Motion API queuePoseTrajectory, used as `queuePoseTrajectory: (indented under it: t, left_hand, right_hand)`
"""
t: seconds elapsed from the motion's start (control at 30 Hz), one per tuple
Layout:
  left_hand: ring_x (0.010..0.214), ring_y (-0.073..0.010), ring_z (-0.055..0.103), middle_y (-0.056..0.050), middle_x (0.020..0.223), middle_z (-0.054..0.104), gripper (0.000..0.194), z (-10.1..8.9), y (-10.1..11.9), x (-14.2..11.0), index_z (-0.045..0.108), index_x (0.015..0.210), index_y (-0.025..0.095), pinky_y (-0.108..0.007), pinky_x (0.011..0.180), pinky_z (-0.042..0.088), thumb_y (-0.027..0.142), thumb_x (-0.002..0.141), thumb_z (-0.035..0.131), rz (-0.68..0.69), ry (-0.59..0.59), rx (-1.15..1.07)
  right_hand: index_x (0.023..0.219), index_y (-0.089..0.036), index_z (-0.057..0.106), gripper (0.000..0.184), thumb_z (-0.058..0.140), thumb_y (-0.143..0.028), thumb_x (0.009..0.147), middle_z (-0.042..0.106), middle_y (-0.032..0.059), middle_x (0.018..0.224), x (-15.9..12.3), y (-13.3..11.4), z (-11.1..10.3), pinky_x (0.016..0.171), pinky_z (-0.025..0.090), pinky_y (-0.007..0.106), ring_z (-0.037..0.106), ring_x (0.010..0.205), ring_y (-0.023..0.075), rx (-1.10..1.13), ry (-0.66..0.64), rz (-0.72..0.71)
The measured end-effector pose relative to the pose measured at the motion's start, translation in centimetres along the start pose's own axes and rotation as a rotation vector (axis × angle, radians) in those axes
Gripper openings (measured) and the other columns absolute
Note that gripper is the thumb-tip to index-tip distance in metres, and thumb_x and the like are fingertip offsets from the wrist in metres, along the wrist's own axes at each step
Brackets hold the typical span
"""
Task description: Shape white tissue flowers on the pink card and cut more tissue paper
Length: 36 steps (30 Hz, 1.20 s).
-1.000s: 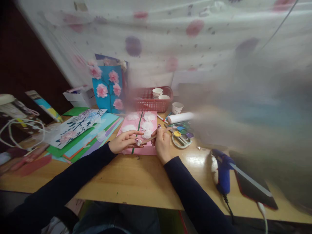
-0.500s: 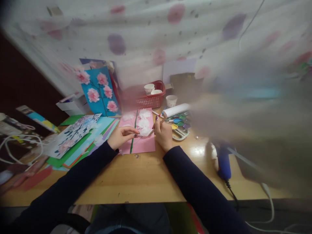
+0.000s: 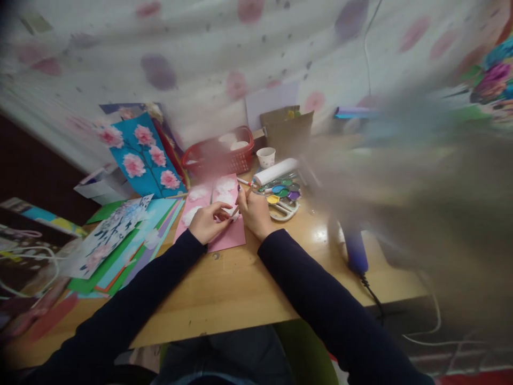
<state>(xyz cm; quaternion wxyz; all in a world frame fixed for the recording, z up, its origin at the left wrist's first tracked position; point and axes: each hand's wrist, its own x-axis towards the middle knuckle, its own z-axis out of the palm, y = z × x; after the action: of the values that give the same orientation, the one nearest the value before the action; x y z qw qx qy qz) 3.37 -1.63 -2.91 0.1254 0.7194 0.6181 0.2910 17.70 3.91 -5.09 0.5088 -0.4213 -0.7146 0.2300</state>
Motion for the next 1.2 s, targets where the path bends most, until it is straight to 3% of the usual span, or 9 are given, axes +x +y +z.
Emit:
queuePoseTrajectory:
  t: [0.23, 0.53, 0.8, 1.2]
  left_hand:
    - [0.069, -0.0153, 0.066, -0.001, 0.076, 0.071, 0.026, -0.09, -0.20, 0.33, 0.062, 0.095, 0.019, -0.027, 0.067, 0.048, 0.018, 0.069, 0.065, 0.009, 0.036, 0.094]
    - [0.070, -0.0153, 0.065, 0.000, 0.075, 0.071, 0.028, -0.21, -0.20, 0.35, 0.061, 0.096, 0.019, -0.027, 0.068, 0.047, 0.013, 0.068, 0.063, -0.011, 0.027, 0.091]
    - [0.070, -0.0161, 0.066, -0.001, 0.075, 0.071, 0.030, -0.36, -0.01, 0.44, 0.060, 0.099, 0.019, -0.028, 0.069, 0.048, 0.016, 0.069, 0.063, -0.048, 0.003, 0.070]
    - [0.075, -0.0181, 0.068, 0.000, 0.075, 0.072, 0.032, -0.36, 0.07, 0.56, 0.059, 0.099, 0.020, -0.029, 0.072, 0.048, 0.018, 0.068, 0.064, -0.047, -0.001, 0.127]
  right_hand:
    - [0.058, -0.019, 0.054, 0.047, 0.027, -0.033, 0.093, 0.055, 0.0010, 0.046, 0.03, -0.35, -0.49, 0.052, 0.038, 0.024, 0.055, 0.046, 0.0128, -0.051, 0.158, 0.026]
    - [0.061, -0.017, 0.056, 0.043, 0.029, -0.030, 0.093, 0.057, 0.0018, 0.050, -0.26, -0.34, -0.21, 0.051, 0.035, 0.023, 0.053, 0.047, 0.0114, -0.151, 0.015, -0.149]
    - [0.059, -0.018, 0.055, 0.045, 0.029, -0.029, 0.094, 0.056, 0.0017, 0.048, -0.25, -0.57, -0.42, 0.050, 0.033, 0.024, 0.052, 0.046, 0.0114, -0.198, 0.091, -0.163]
    - [0.058, -0.018, 0.055, 0.045, 0.030, -0.031, 0.094, 0.056, 0.0015, 0.048, -0.31, -0.56, -0.43, 0.051, 0.033, 0.024, 0.052, 0.046, 0.0117, -0.214, 0.072, -0.193]
